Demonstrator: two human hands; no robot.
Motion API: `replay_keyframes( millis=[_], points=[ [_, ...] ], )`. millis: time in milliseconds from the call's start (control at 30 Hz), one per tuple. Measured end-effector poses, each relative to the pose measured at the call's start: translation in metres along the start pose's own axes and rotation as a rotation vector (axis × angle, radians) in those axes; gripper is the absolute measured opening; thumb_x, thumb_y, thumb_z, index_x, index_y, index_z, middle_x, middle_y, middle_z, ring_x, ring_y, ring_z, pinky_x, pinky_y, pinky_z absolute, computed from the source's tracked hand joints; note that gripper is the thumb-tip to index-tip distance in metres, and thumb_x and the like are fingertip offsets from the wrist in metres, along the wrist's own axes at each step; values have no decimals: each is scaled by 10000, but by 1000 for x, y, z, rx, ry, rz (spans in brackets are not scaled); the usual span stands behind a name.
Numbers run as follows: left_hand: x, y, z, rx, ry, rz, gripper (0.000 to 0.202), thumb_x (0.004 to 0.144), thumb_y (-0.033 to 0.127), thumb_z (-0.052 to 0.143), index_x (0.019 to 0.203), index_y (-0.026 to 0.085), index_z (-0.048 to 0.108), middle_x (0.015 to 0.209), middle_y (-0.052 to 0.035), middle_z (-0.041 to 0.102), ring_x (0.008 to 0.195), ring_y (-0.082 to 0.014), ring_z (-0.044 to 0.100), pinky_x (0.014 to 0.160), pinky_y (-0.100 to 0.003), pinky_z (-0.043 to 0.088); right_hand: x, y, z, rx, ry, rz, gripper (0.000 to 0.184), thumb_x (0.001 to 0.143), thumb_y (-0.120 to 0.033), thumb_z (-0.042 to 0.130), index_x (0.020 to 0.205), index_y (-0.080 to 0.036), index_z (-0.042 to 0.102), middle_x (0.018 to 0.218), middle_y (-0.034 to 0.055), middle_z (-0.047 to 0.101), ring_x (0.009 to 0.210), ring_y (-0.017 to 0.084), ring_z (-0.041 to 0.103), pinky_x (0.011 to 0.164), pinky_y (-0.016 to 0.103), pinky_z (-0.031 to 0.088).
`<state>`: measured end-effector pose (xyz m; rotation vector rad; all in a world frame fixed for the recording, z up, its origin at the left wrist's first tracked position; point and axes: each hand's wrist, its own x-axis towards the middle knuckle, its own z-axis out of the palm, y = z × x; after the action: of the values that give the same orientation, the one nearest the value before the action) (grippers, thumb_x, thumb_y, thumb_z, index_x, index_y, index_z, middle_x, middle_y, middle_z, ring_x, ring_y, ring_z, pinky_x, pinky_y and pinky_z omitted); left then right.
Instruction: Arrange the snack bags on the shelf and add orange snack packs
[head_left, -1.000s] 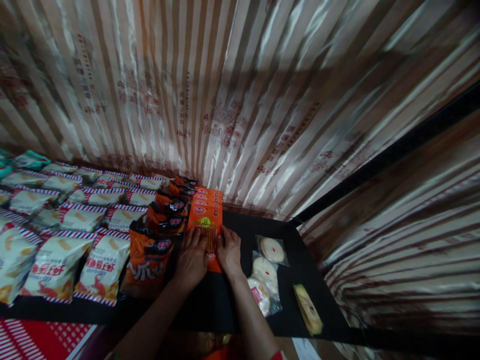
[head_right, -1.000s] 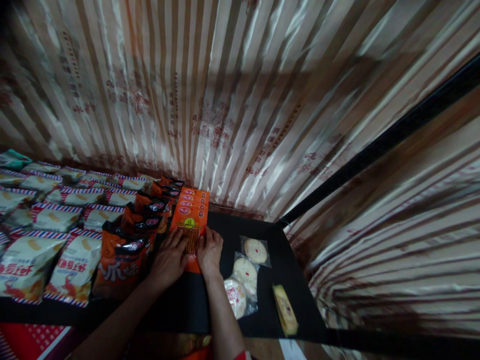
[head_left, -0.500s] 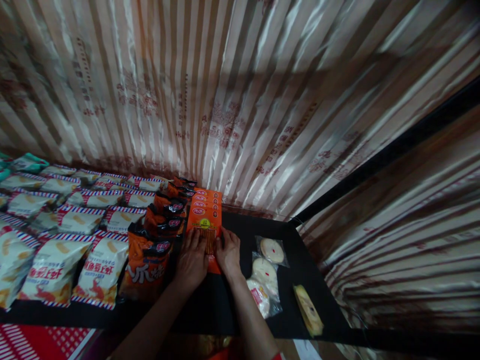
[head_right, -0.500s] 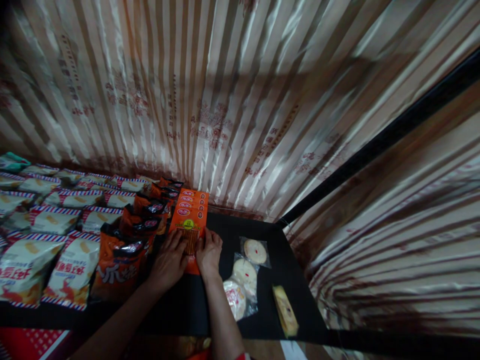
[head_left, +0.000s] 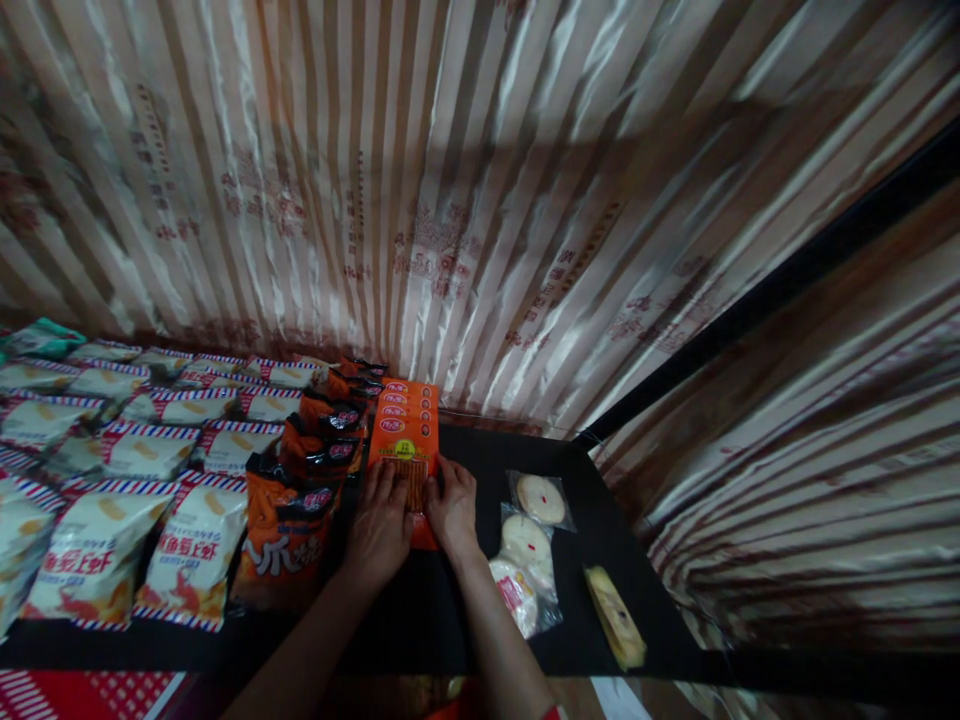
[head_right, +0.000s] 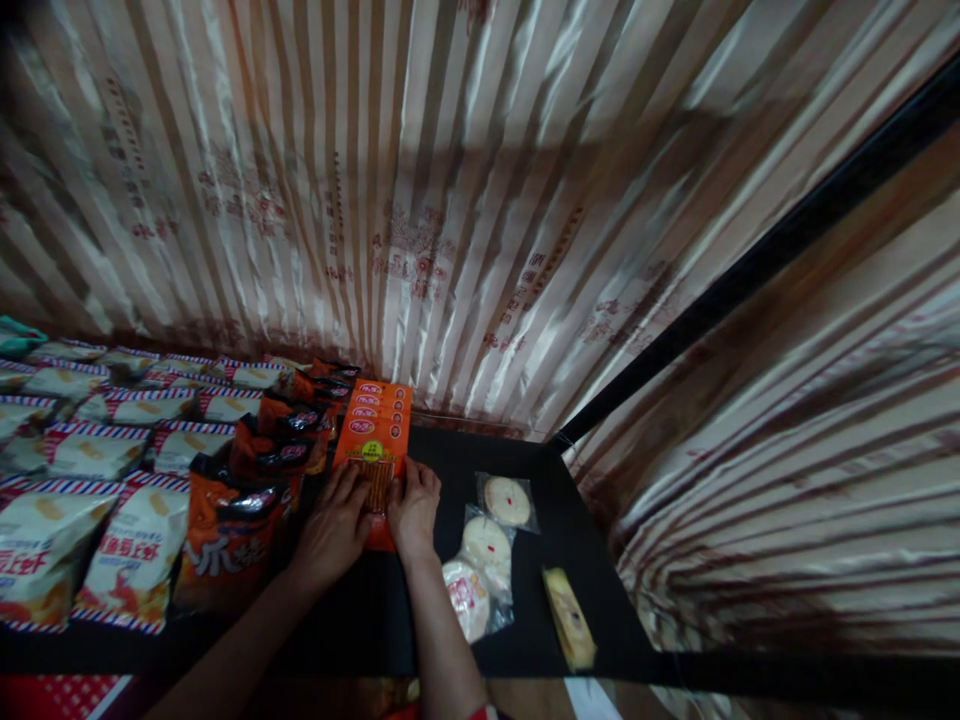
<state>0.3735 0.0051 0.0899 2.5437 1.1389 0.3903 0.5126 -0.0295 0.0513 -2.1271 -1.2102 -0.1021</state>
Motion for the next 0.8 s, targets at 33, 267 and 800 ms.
replay_keyframes(
  millis=[33,267,800],
  points=[
    [0,0,1,1,3,-1,407,844,206,499,1237,125,562,1467,-111,379,1402,-284,219,1135,-423,267,0,0,0,1,2,1,400,833,-221,439,1187,-131,603,1070,125,623,1037,237,515,932,391,412],
    [0,2,-2,15,-17,-7,426,846,198,492,1258,107,553,1468,-131,371,1401,-292,216,1139,-420,255,0,2,3,-15,8,0,401,833,-223,440,1184,-121,606,1066,134,620,1035,242,510,942,401,403],
    [0,2,-1,35,-13,5,431,839,190,501,1260,110,546,1464,-122,380,1398,-291,224,1131,-422,271,-1,-13,-6,-159,-116,53,407,890,-290,447,1273,-243,576,1202,140,538,1112,290,462,889,418,431]
  ],
)
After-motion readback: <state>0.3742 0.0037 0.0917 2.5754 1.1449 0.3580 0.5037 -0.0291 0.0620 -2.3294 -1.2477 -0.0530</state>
